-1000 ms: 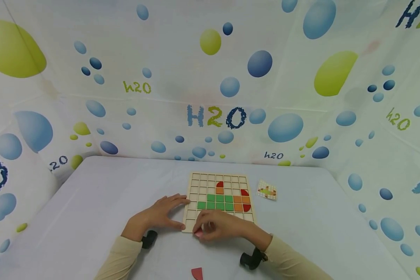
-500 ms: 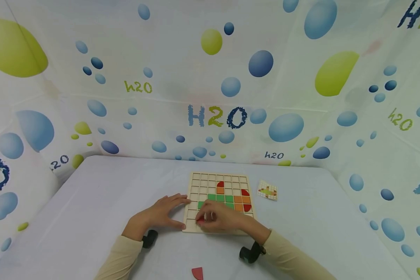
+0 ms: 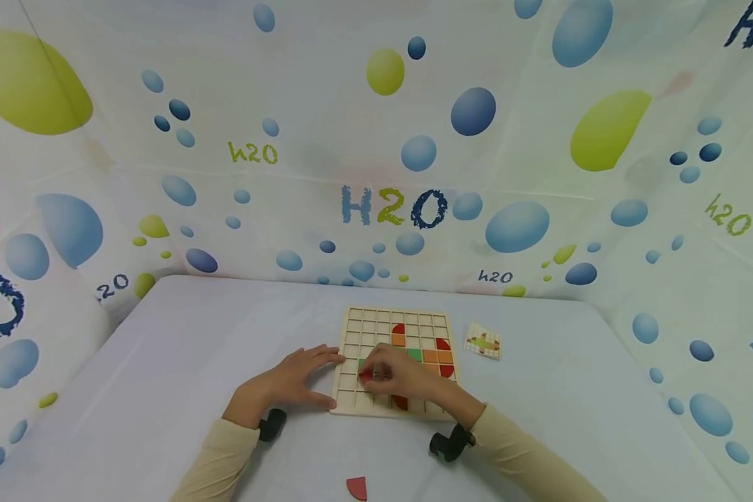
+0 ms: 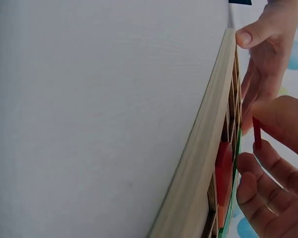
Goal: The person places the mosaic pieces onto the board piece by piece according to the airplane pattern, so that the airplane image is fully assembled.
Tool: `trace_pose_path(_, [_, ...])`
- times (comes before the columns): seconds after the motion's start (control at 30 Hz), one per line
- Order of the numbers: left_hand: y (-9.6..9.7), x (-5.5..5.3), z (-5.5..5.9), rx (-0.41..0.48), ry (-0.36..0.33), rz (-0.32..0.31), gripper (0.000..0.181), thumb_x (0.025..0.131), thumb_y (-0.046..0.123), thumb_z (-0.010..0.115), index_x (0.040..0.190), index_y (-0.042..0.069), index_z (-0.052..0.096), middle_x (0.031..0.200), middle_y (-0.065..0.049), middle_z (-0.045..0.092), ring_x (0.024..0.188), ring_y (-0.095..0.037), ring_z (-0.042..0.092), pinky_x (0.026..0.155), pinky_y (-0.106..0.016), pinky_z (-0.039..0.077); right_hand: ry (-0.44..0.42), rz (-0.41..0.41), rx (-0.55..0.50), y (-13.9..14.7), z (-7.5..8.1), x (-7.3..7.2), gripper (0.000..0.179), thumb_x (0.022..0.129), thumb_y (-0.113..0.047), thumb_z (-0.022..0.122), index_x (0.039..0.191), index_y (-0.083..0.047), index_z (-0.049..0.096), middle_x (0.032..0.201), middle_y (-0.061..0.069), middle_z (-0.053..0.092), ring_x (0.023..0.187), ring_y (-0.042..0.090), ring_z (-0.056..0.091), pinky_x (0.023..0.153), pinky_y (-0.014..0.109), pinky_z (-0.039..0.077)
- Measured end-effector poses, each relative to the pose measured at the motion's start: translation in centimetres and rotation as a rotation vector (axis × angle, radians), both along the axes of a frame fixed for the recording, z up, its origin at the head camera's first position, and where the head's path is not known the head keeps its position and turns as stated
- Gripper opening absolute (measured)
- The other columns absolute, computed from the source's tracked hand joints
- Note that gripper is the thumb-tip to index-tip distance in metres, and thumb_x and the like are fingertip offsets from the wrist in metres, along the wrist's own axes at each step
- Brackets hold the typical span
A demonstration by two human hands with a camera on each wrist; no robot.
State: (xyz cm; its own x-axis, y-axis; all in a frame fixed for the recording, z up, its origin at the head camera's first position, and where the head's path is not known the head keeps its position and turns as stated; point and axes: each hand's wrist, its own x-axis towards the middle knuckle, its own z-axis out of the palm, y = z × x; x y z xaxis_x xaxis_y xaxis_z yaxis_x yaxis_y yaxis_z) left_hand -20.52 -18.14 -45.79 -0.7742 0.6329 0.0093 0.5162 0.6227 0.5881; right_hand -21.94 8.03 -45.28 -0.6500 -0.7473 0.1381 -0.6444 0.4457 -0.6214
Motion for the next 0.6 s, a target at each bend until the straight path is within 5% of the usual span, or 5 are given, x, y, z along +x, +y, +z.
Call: trace_pose_path(0.6, [0.0, 0.1, 0.0, 0.001, -0.013, 0.009, 0.076, 0.079, 0.039, 0.080, 0.140, 0.006, 0.049, 0.150, -0.019, 0.040, 0.141, -0.044, 0.029, 0.112, -0.068, 0.014, 0.059, -0.190, -0.001, -0.8, 0.4, -1.4, 0.013, 0.088, -0.008, 0.071, 0.101, -0.005, 0.071, 0.101, 0.006, 0.062, 0.070, 0.008, 0.054, 0.065, 0.019, 0.049])
